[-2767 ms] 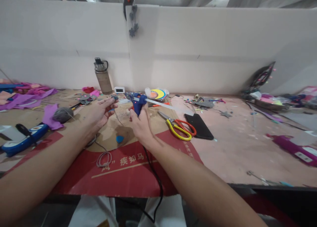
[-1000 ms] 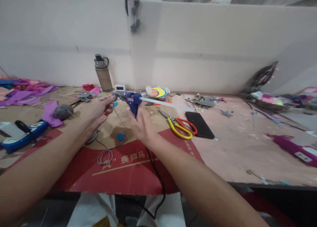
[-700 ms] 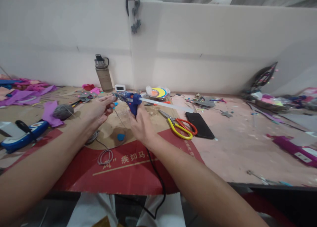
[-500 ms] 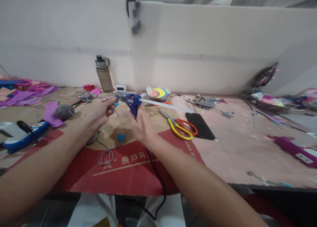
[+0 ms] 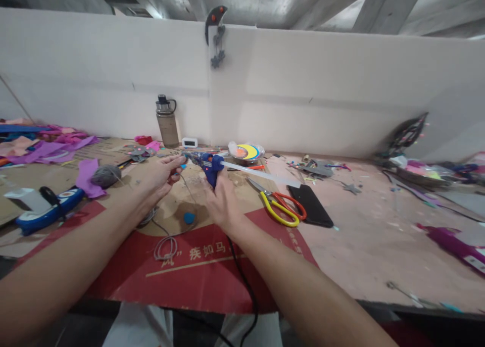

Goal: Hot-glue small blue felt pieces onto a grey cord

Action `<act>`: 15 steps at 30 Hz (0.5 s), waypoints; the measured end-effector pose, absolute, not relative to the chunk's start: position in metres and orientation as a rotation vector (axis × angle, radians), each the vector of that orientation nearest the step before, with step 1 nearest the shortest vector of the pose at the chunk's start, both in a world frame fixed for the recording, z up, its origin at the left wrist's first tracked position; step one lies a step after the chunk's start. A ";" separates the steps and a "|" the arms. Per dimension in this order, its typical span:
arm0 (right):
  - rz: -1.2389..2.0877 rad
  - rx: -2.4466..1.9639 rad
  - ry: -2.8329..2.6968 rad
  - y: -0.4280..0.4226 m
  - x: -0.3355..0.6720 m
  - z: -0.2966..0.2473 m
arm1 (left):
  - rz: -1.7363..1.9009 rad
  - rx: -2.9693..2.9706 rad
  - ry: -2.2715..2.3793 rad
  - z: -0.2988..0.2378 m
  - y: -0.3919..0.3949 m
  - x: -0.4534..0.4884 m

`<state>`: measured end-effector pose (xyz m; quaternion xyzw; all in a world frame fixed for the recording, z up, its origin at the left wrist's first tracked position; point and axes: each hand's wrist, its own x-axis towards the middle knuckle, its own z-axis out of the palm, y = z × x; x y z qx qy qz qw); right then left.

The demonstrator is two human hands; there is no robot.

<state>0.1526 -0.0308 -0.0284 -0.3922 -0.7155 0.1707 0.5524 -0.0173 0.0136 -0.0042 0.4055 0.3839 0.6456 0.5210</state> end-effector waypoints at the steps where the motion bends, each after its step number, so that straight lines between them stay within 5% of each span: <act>1: 0.418 -0.930 -1.687 -0.031 0.153 -0.028 | 1.545 0.969 0.918 -0.004 0.013 -0.017; 15: 0.400 -0.918 -1.706 -0.035 0.154 -0.024 | 1.536 0.964 0.922 0.000 0.011 -0.015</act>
